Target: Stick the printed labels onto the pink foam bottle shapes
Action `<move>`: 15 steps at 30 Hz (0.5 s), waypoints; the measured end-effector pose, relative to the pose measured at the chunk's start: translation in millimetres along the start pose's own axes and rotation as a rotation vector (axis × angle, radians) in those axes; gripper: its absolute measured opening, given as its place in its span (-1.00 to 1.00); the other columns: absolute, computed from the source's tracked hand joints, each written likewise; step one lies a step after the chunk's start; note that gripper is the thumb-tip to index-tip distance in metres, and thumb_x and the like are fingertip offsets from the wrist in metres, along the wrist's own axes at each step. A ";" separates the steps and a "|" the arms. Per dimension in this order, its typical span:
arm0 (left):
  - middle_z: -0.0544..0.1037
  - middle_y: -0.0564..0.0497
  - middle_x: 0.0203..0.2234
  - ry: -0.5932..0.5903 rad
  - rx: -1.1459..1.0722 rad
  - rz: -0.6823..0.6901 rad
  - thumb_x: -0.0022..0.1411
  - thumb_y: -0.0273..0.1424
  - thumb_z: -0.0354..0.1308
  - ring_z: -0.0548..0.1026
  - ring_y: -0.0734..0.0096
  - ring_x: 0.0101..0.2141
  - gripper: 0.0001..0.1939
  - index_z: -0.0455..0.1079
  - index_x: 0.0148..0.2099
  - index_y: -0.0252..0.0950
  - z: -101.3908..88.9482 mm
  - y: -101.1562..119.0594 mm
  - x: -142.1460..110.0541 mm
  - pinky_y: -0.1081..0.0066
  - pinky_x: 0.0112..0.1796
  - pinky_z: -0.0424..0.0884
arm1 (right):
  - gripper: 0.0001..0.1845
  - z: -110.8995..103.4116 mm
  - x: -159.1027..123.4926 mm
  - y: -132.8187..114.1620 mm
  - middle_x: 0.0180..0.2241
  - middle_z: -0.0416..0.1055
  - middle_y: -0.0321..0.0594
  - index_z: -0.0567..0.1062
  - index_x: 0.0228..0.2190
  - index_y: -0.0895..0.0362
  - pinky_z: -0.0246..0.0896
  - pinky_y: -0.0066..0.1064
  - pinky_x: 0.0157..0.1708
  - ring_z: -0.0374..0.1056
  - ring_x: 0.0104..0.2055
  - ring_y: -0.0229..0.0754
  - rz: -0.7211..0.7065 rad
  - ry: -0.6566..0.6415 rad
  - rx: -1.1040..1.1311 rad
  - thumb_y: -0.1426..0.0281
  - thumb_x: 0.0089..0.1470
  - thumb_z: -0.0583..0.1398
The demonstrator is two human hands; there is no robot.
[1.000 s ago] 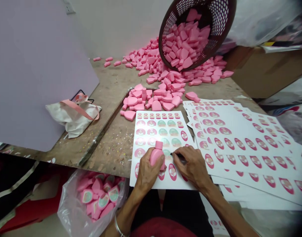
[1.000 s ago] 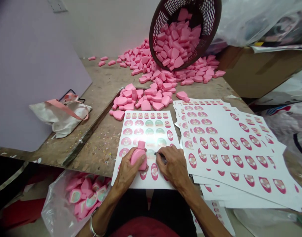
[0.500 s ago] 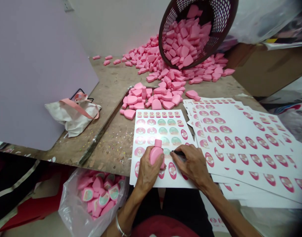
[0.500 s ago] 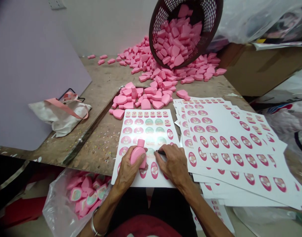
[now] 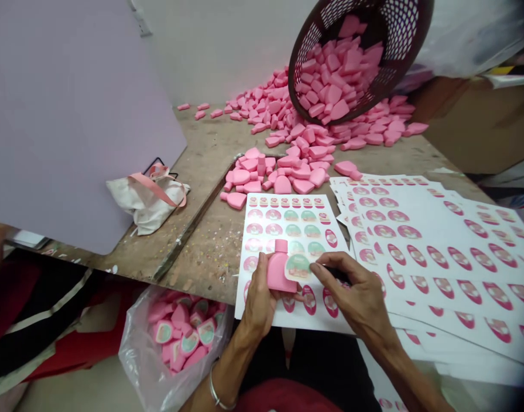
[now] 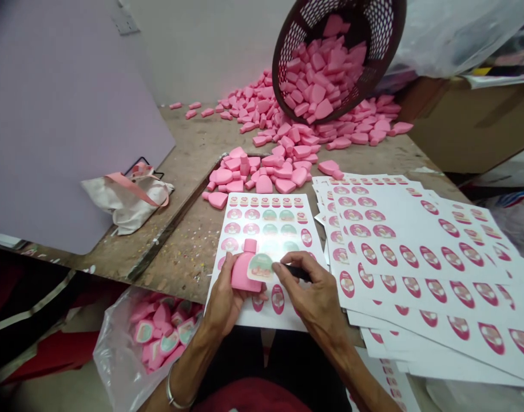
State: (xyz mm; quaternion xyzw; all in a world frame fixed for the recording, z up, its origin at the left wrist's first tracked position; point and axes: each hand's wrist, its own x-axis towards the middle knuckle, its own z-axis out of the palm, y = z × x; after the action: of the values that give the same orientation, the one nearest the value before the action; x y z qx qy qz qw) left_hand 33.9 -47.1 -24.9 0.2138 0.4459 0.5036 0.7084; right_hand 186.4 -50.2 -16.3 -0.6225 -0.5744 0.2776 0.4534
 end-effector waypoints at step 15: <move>0.58 -0.10 -0.34 -0.066 -0.037 -0.001 0.27 0.07 -0.16 0.54 0.38 -0.51 -0.39 0.38 -0.06 -0.35 5.1 2.3 -6.3 0.43 -0.50 0.47 | -0.77 14.4 -11.6 -17.2 -0.50 0.40 -0.34 0.45 -0.32 0.07 0.25 -0.50 -0.45 0.32 -0.48 -0.29 -0.010 -0.020 -0.003 0.21 0.00 0.26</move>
State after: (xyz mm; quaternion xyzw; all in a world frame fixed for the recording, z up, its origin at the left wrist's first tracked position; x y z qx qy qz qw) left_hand 36.4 -51.2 -17.9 0.2169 0.4128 0.5042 0.7268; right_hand 163.7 -59.2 -9.4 -0.6175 -0.5825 0.2805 0.4480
